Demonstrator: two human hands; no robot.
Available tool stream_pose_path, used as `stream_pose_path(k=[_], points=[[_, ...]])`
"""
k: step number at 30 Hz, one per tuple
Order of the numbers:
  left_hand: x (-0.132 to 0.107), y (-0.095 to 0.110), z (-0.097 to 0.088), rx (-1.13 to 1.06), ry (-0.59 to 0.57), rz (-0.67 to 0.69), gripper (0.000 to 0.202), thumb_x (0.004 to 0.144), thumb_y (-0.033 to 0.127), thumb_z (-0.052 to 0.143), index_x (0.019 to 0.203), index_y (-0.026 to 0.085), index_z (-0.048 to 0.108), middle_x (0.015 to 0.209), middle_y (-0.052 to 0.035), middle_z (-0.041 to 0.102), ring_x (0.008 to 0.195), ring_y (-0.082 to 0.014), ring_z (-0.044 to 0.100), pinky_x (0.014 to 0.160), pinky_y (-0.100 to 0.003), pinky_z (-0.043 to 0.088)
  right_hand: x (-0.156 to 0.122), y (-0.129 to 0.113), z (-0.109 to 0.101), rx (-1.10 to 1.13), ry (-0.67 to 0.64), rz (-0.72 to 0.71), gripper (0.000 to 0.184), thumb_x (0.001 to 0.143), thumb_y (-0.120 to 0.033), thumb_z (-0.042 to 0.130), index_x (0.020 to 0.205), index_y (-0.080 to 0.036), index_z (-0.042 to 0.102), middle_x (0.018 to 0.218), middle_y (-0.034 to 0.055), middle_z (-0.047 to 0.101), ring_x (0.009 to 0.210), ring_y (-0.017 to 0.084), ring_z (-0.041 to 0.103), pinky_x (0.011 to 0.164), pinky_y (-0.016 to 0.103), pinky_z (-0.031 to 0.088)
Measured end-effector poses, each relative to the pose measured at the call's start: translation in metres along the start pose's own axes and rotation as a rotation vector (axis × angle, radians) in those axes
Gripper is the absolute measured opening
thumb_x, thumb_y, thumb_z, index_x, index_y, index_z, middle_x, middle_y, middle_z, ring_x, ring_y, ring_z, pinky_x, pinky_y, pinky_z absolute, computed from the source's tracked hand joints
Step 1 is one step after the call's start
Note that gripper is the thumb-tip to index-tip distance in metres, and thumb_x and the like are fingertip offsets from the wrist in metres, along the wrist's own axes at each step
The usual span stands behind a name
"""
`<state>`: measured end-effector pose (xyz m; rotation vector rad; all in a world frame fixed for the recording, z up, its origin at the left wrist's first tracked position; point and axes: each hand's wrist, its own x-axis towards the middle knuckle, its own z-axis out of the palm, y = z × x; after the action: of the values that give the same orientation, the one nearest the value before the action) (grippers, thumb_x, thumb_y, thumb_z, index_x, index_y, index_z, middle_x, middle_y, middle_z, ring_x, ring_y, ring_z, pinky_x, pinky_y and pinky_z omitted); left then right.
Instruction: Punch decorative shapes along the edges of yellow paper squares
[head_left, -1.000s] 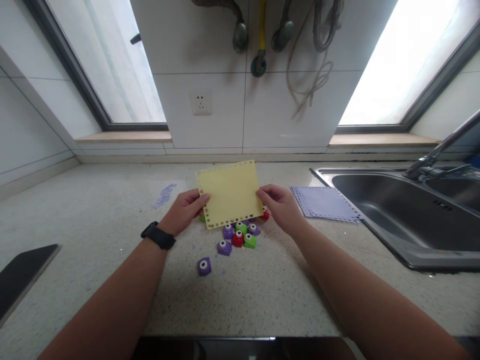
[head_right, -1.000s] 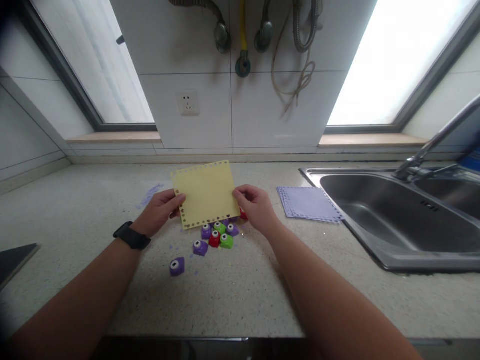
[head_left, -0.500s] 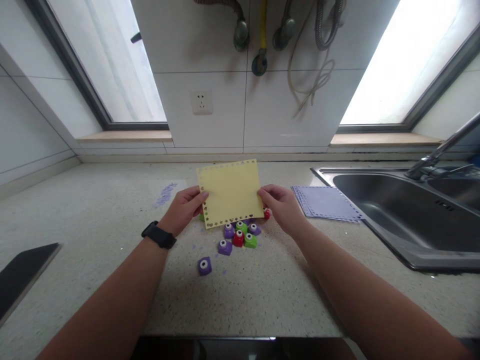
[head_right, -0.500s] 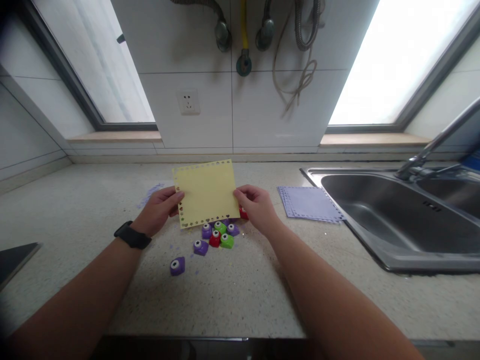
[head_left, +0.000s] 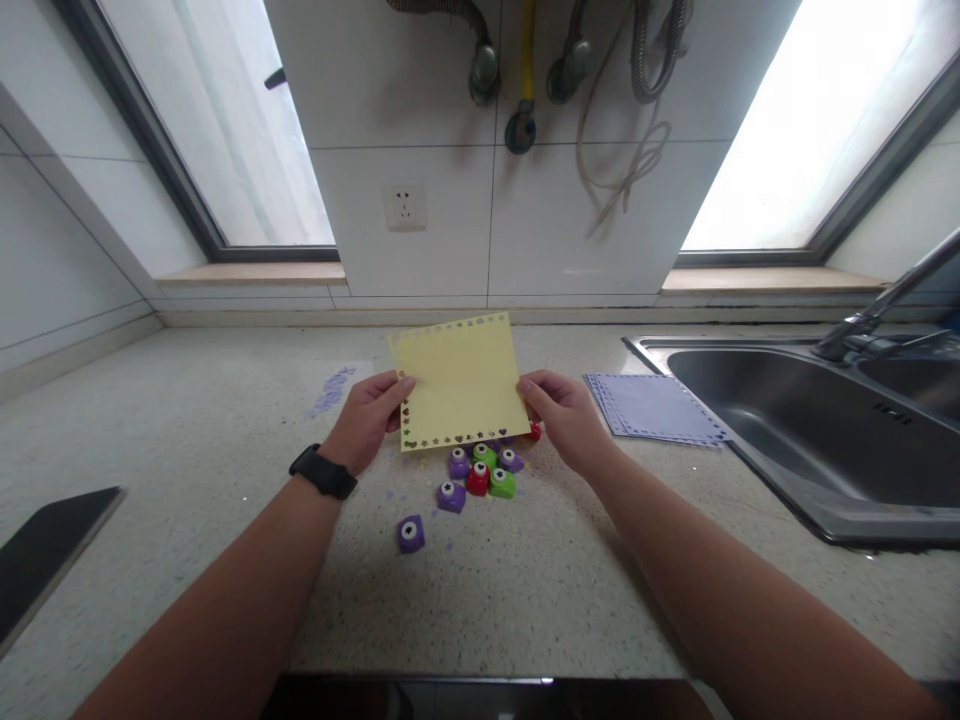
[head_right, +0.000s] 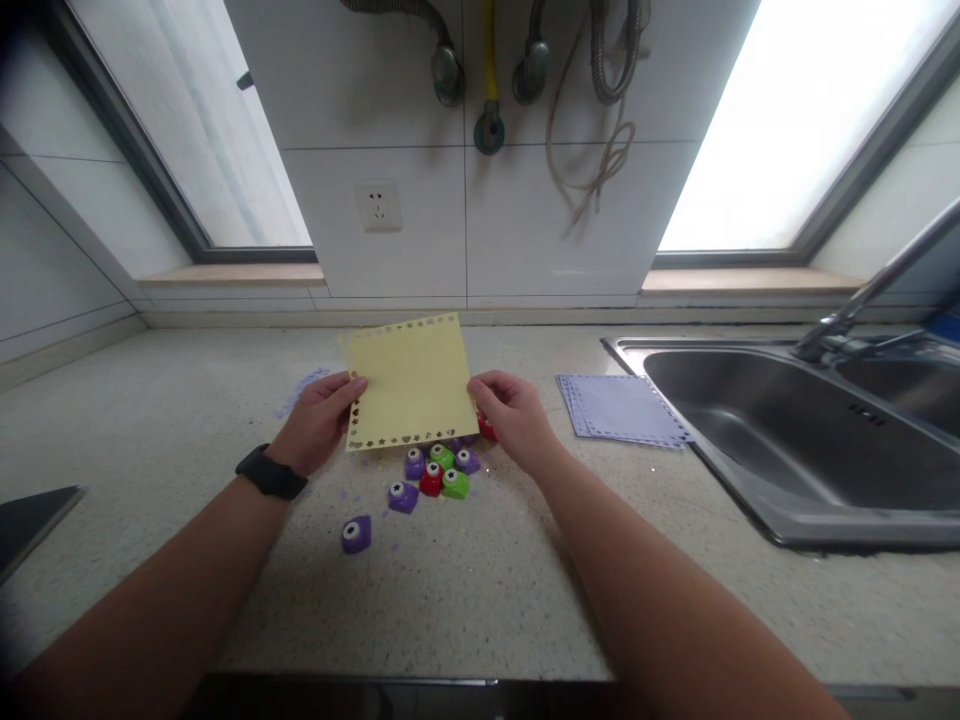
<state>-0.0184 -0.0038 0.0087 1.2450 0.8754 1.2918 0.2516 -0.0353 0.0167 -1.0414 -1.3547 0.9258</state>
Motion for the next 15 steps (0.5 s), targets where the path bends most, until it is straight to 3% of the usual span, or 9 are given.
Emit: stream_pose_path(k=[4,8,12,15], points=[[0.003,0.000,0.000,-0.103,0.075,-0.010,0.028,0.076,0.038,0.084,0.089,0.016,0.074,0.073,-0.0009,0.070,0.052,-0.0095,0.059,0.044,-0.018,0.044,-0.001,0.000,-0.002,-0.109,-0.012,-0.059,0.026,0.089,-0.045,0.063,0.089,-0.020,0.071,0.066,-0.0012,0.060,0.059,0.014,0.051,0.056,0.029,0.041],[0.008,0.001,-0.001,-0.199,0.126,0.025,0.028,0.075,0.034,0.084,0.094,0.016,0.073,0.079,-0.0028,0.073,0.059,-0.0134,0.066,0.049,-0.021,0.050,-0.004,0.000,-0.003,-0.429,-0.111,-0.204,0.018,0.094,-0.034,0.059,0.095,-0.020,0.071,0.069,0.0003,0.064,0.061,0.015,0.055,0.060,0.031,0.043],[0.011,0.004,-0.002,-0.268,0.214,0.068,0.020,0.076,0.028,0.081,0.089,0.015,0.071,0.071,0.0016,0.069,0.048,-0.0071,0.055,0.038,-0.016,0.041,-0.007,0.000,-0.003,-0.668,-0.305,-0.391,0.016,0.093,-0.020,0.058,0.101,-0.021,0.072,0.088,0.0049,0.071,0.081,0.019,0.062,0.079,0.035,0.048],[0.013,0.005,-0.003,-0.293,0.281,0.058,0.017,0.076,0.026,0.081,0.082,0.016,0.068,0.065,0.0049,0.063,0.042,-0.0046,0.048,0.034,-0.014,0.036,-0.007,-0.002,-0.002,-0.736,-0.505,-0.472,0.015,0.095,-0.019,0.060,0.101,-0.023,0.074,0.094,0.0058,0.071,0.094,0.021,0.061,0.086,0.036,0.048]])
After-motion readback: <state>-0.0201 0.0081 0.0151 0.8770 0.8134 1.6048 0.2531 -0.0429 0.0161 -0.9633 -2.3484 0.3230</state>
